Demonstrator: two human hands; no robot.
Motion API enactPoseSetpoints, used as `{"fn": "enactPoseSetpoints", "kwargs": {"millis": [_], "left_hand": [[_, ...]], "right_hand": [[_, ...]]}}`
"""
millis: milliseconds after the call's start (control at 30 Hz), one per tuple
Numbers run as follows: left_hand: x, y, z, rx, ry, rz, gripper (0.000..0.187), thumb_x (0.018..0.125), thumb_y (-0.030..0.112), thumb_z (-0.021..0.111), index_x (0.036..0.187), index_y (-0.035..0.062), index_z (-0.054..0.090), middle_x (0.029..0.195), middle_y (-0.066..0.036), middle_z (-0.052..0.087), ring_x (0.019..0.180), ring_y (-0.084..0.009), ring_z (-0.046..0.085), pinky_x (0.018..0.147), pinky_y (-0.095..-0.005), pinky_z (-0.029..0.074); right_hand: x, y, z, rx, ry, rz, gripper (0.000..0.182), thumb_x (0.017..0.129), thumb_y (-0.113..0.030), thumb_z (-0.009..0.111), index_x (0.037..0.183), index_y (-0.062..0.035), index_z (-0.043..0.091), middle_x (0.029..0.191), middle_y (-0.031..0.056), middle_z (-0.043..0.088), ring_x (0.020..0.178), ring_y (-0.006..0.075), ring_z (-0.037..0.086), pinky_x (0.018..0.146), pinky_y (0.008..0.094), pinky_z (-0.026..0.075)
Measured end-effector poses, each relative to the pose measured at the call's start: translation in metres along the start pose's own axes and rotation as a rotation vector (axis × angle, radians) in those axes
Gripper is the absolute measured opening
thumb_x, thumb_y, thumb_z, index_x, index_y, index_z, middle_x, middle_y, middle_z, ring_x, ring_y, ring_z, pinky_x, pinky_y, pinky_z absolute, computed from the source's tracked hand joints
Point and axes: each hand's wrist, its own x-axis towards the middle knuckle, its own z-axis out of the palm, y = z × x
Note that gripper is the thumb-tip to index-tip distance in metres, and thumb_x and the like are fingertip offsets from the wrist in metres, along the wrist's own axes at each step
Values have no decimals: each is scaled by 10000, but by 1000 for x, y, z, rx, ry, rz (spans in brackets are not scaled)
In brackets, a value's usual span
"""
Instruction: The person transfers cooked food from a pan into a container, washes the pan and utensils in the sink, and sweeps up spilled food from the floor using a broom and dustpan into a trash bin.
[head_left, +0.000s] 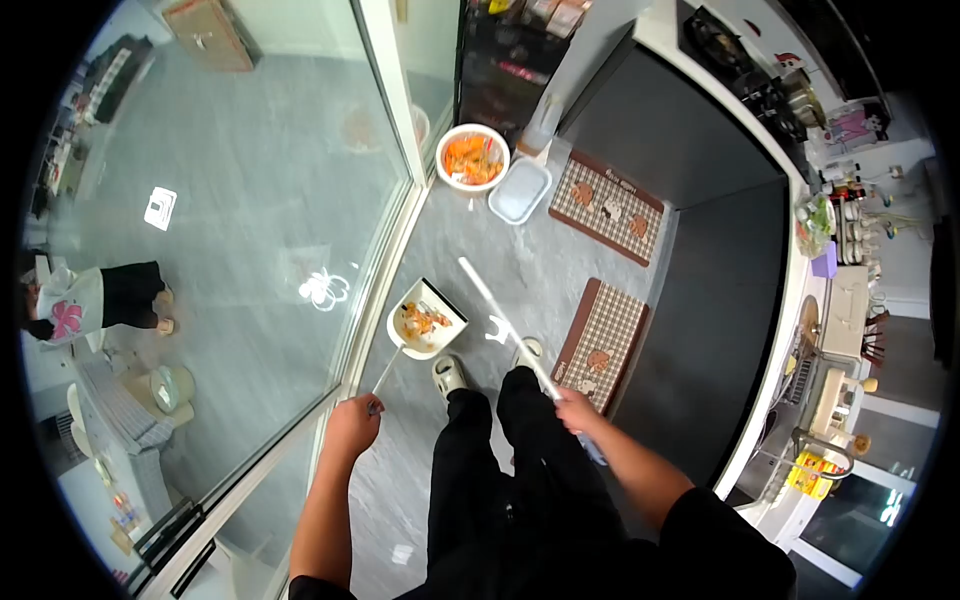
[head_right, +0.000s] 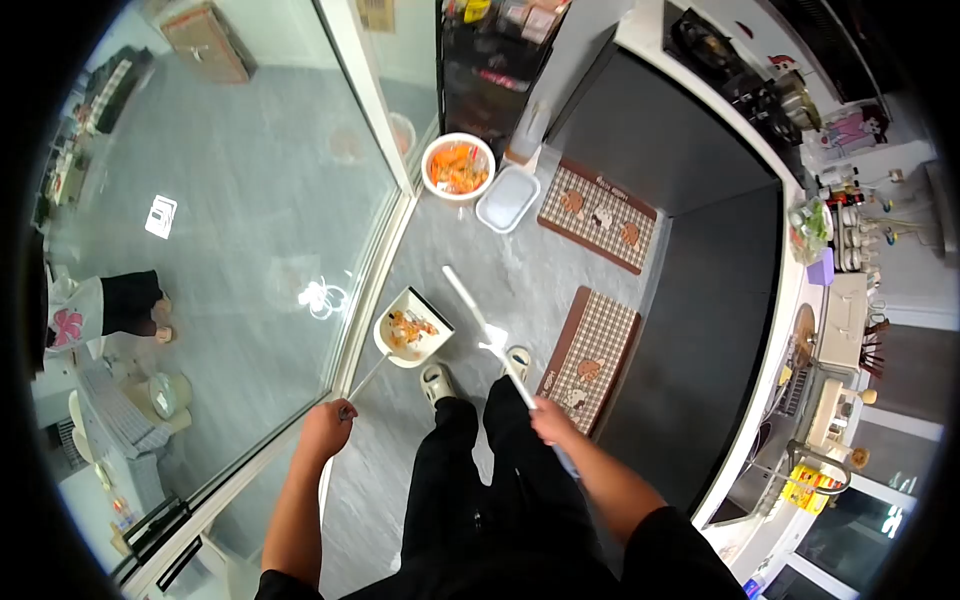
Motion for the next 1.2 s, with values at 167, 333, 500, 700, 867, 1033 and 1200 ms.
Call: {"fn": "enactPoseSetpoints", "kwargs": {"millis": [167, 333, 500, 700, 867, 1033, 1200], "left_hand": [[-68, 79, -100, -85, 131, 94, 125, 847, 99, 633, 931, 48, 711, 887, -197, 708, 867, -379, 678, 789, -439, 536], [-75, 172, -151, 152, 274, 265, 138, 830, 88, 631, 946, 100, 705, 882, -158, 693, 853, -370, 660, 738, -455, 521], [-18, 260, -145, 391, 388, 325, 135, 829, 106, 626, 932, 131, 709, 881, -122, 676, 867, -339, 662, 744, -445, 525], [74, 316, -87, 674, 449, 375, 103, 877, 164, 590, 876, 136, 689, 913, -124, 676, 889, -293, 682, 768, -443, 538], [75, 339, -45, 698, 456, 297, 100, 874, 170, 600, 908, 120, 680, 904, -125, 676, 858, -299, 690, 728, -432, 536], [65, 357, -26, 441, 510, 240, 89, 860, 152, 606, 895, 109, 677, 873, -145, 676, 807, -342, 692, 703, -460, 550], [56, 371, -33, 194, 577, 173, 140, 827, 126, 616, 936, 117, 702, 908, -168, 700, 835, -367, 688, 731, -477, 556]], "right_hand": [[-109, 21, -118, -212, 359, -125, 435, 972, -123, 442, 1393, -135, 550, 600, 44, 511, 390, 153, 468, 365, 332, 393], [-134, 97, -187, -25, 474, -31, 319, 952, -85, 439, 1210, -94, 627, 589, 45, 502, 387, 170, 486, 338, 351, 416], [-127, 164, -240, 167, 462, 50, 97, 936, -77, 476, 903, -51, 563, 611, 70, 530, 420, 218, 525, 368, 379, 427], [-144, 174, -293, 23, 384, 112, 168, 937, -83, 466, 1038, -33, 590, 640, 89, 556, 463, 230, 539, 386, 402, 422], [-126, 180, -320, 76, 364, 77, 239, 932, -106, 472, 1124, -24, 588, 673, 109, 580, 477, 222, 543, 421, 395, 462], [-114, 156, -334, 128, 332, 56, 398, 928, -102, 472, 1316, -43, 545, 682, 97, 579, 484, 206, 541, 427, 381, 470], [-104, 134, -341, 58, 271, -22, 486, 921, -100, 478, 1405, -63, 503, 681, 81, 575, 486, 189, 536, 426, 373, 468]]}}
